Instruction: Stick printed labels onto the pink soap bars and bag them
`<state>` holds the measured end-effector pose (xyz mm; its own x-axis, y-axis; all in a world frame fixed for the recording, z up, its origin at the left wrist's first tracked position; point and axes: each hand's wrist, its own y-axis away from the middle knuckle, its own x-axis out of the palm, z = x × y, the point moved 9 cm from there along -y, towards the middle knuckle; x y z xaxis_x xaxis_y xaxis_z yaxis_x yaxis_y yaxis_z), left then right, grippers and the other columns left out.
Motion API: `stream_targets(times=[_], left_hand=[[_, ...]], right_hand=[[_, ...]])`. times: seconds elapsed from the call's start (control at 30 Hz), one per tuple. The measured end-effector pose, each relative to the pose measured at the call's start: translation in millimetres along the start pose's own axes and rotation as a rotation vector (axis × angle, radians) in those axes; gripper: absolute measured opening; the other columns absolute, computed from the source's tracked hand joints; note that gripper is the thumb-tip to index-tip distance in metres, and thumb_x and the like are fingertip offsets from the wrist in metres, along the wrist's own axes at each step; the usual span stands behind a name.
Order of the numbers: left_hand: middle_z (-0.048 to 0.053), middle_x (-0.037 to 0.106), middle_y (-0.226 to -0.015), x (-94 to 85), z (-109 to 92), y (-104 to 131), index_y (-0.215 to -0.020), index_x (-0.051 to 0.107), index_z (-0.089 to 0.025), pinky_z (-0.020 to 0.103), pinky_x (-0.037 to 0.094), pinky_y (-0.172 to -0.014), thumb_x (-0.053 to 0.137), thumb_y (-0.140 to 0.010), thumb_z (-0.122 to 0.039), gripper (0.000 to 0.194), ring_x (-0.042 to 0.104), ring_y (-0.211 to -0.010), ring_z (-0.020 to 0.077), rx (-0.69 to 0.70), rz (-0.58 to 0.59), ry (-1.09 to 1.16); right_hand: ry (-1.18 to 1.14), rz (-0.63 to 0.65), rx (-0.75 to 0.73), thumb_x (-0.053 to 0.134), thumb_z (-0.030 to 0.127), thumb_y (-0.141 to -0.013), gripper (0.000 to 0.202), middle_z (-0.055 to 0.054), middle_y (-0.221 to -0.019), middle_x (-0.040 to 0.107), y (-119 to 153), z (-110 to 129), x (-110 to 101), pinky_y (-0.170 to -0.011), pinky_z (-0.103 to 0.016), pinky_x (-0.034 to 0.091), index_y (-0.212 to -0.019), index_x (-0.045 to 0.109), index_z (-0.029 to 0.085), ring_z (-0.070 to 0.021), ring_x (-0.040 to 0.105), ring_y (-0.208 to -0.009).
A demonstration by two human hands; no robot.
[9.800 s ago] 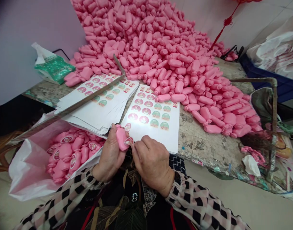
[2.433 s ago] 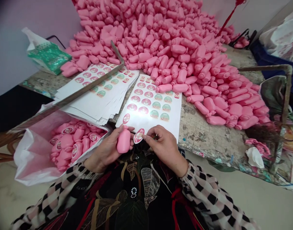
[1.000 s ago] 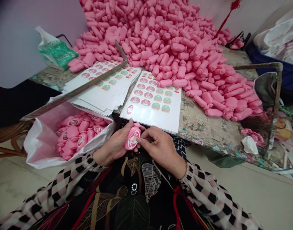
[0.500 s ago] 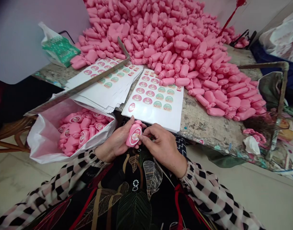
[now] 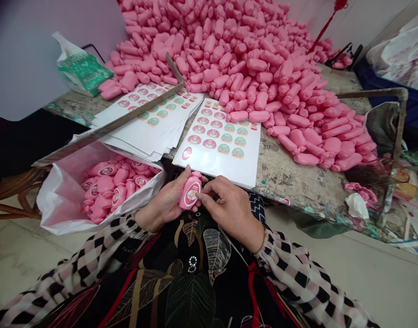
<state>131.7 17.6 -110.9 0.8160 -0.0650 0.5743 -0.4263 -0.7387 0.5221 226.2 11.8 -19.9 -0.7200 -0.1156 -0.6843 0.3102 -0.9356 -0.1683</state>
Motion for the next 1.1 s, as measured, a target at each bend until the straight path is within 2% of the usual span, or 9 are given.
stream_targets(times=[1.1], left_hand=[[0.001,0.056,-0.060,-1.5,-0.9,1.0,-0.098,0.060,-0.015,0.023,0.048,-0.038,0.045,-0.084,-0.057,0.047,0.055,-0.045,0.0115,0.048,0.007,0.017]], right_hand=[[0.090,0.017,-0.019,0.055,0.032,-0.086,0.013,-0.001,-0.078,0.061,2.1,6.5,2.4,-0.066,-0.027,0.041,-0.081,0.061,0.021,-0.0140,0.056,-0.072]])
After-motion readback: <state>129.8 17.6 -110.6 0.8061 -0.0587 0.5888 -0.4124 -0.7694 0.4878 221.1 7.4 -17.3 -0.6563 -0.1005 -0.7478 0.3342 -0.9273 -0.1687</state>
